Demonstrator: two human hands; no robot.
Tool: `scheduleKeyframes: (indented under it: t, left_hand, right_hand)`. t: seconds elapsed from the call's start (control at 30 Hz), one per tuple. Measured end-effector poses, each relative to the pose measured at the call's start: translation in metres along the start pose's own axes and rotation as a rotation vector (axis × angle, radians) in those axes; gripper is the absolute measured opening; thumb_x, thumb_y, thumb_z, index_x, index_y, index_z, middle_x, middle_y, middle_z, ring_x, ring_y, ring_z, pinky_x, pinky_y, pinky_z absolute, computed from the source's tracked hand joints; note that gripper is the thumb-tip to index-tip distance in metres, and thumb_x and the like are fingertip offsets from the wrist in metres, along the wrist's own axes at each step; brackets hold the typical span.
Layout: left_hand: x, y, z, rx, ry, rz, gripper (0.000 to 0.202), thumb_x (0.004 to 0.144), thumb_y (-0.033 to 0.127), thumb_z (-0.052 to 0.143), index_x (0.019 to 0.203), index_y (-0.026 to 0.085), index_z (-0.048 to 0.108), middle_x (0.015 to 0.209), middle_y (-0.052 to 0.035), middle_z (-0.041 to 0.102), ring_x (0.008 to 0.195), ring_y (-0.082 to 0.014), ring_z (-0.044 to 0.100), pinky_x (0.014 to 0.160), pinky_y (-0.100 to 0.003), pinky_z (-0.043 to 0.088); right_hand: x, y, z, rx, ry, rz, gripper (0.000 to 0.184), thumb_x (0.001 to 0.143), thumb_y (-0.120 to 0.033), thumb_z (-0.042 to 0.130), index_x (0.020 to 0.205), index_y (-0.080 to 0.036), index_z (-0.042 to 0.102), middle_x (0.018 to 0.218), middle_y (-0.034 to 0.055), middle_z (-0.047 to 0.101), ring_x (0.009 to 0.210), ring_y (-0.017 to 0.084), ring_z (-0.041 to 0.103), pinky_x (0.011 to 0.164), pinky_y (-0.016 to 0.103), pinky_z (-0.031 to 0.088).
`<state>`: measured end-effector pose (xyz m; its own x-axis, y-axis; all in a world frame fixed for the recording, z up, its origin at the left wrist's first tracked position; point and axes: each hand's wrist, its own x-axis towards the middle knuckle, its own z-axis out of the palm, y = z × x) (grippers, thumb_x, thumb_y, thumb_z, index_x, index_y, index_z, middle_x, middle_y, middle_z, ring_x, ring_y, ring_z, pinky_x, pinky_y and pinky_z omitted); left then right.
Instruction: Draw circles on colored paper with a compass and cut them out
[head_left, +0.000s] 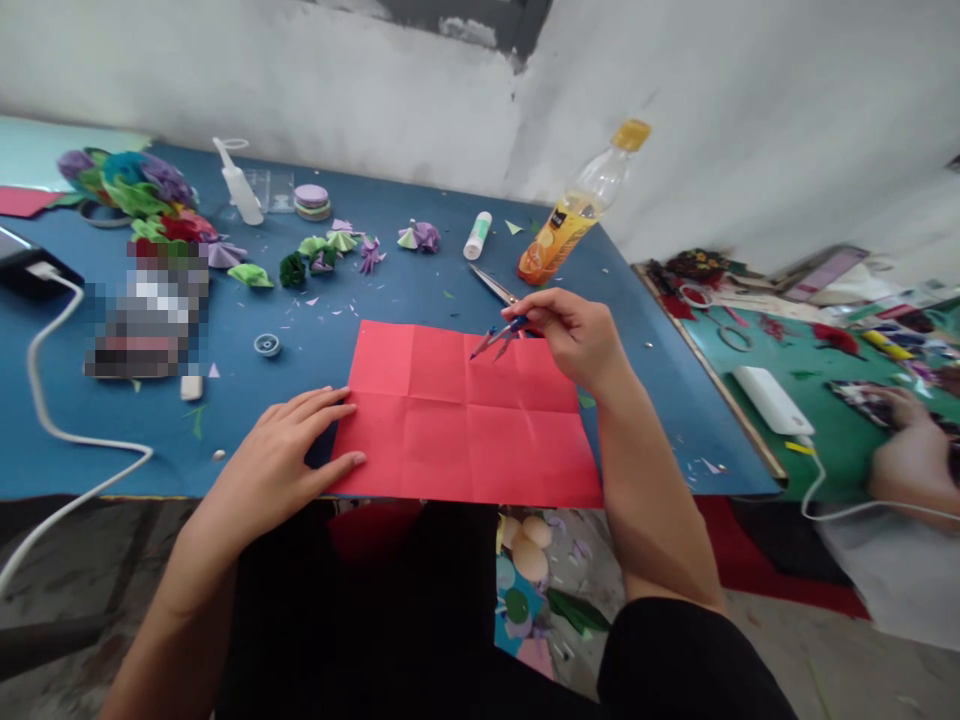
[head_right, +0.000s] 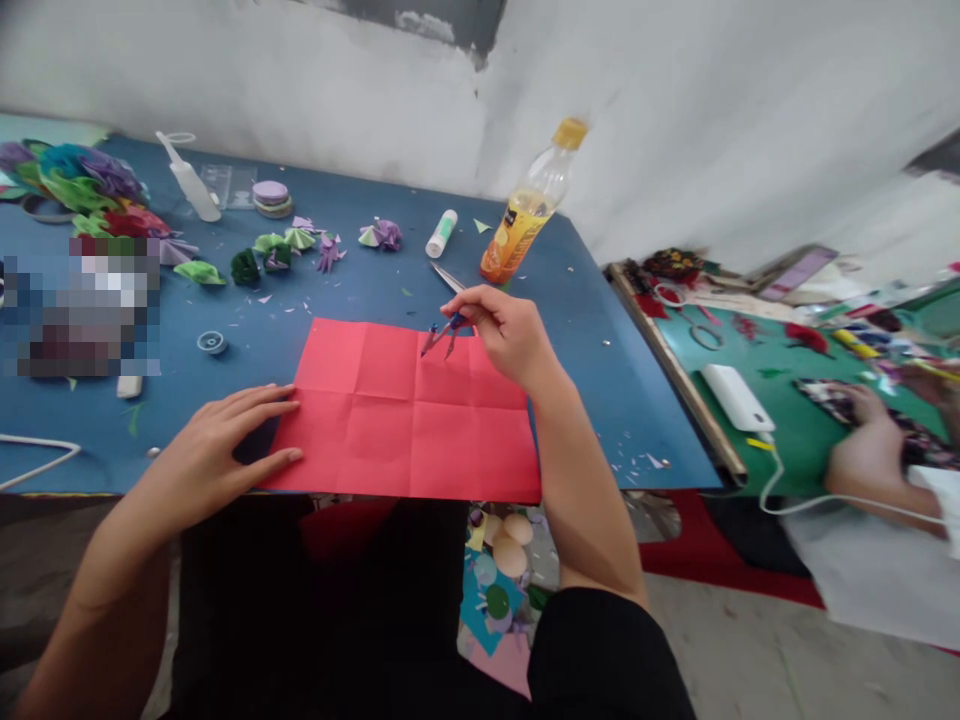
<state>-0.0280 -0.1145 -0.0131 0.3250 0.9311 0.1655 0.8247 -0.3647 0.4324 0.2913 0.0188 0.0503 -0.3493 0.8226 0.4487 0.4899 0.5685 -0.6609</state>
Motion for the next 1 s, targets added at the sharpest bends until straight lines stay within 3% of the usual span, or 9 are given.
scheduleKeyframes:
  t: [0.43,0.63,0.8,1.0]
  left_hand:
    - [0.0,0.0,0.0,-0.008,-0.001,-0.004,0.054,0.087,0.06,0.05,0.124,0.02,0.058,0.137,-0.0118,0.055,0.129,-0.0306,0.048,0.106,-0.051,0.039]
    - [0.0,0.0,-0.001,-0.011,-0.003,-0.003,0.054,0.087,0.06,0.049,0.124,0.021,0.058,0.138,-0.0118,0.055,0.129,-0.0313,0.048,0.106,-0.052,0.039]
    - [0.0,0.0,-0.001,-0.014,-0.005,-0.001,0.053,0.088,0.058,0.05,0.125,0.021,0.058,0.139,-0.0114,0.054,0.13,-0.0308,0.047,0.107,-0.052,0.038]
    - [0.0,0.0,-0.001,-0.008,0.0,0.013,0.05,0.089,0.056,0.05,0.125,0.021,0.057,0.139,-0.0113,0.054,0.131,-0.0304,0.046,0.106,-0.052,0.039]
  right_hand:
    - [0.002,-0.007,-0.001,0.073,-0.109,0.048,0.014,0.09,-0.027,0.05,0.091,-0.02,0.062,0.092,0.0054,0.073,0.086,0.017,0.068,0.076,0.034,0.056]
    - [0.009,-0.013,0.0,-0.006,-0.187,-0.025,0.018,0.089,-0.024,0.047,0.086,-0.02,0.064,0.092,0.0054,0.072,0.087,0.019,0.067,0.078,0.035,0.053]
    - [0.017,-0.014,-0.001,-0.274,-0.101,-0.138,0.02,0.088,-0.021,0.049,0.08,-0.022,0.068,0.09,0.0044,0.068,0.081,0.018,0.063,0.074,0.033,0.05]
    - [0.01,-0.011,-0.009,-0.577,0.075,-0.101,0.018,0.089,-0.028,0.054,0.082,-0.023,0.07,0.085,0.0059,0.065,0.082,0.021,0.062,0.067,0.033,0.046]
